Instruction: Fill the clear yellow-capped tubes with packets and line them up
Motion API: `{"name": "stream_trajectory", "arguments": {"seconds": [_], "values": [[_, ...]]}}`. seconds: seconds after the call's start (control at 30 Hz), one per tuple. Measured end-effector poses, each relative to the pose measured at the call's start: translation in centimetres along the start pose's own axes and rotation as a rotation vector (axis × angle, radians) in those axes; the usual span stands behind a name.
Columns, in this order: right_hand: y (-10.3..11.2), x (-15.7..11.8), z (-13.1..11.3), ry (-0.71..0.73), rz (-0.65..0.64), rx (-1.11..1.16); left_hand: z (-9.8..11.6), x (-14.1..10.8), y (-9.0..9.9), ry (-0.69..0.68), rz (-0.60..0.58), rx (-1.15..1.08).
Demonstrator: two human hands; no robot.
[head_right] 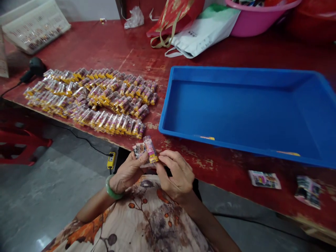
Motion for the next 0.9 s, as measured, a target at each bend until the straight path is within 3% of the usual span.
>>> {"name": "stream_trajectory", "arguments": {"seconds": [0.33,0.53,0.73,0.8,0.9], "values": [[0.1,-0.2,0.0,0.023,-0.01,0.002,0.3,0.2,-0.1,0.014,-0.054,-0.05],[0.7,0.2,0.1,-0.006,-0.012,0.021,0.8,0.1,-0.2,-0.024,-0.042,0.041],[1.9,2.3,1.8,-0.345,-0.108,0.334,1.1,-0.3,-0.4,-0.045,-0.128,0.129],[1.5,3.1,2.7,-0.43,-0.146,0.469,1.0,-0.6,-0.5,-0.034,-0.161,0.154],[0.3,4.2,3.2,-0.483,-0.299,0.59,1.0,-0.8,-0.6,-0.021,-0.231,0.17]]}}
Point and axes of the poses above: each hand's wrist, its own x-axis towards the middle knuckle, its own y-axis out of the back of the hand, z = x × y, the point moved 1 cm from there along x, towards the middle knuckle, and after that the axes turned 1 degree about y, right-handed, at the moved point
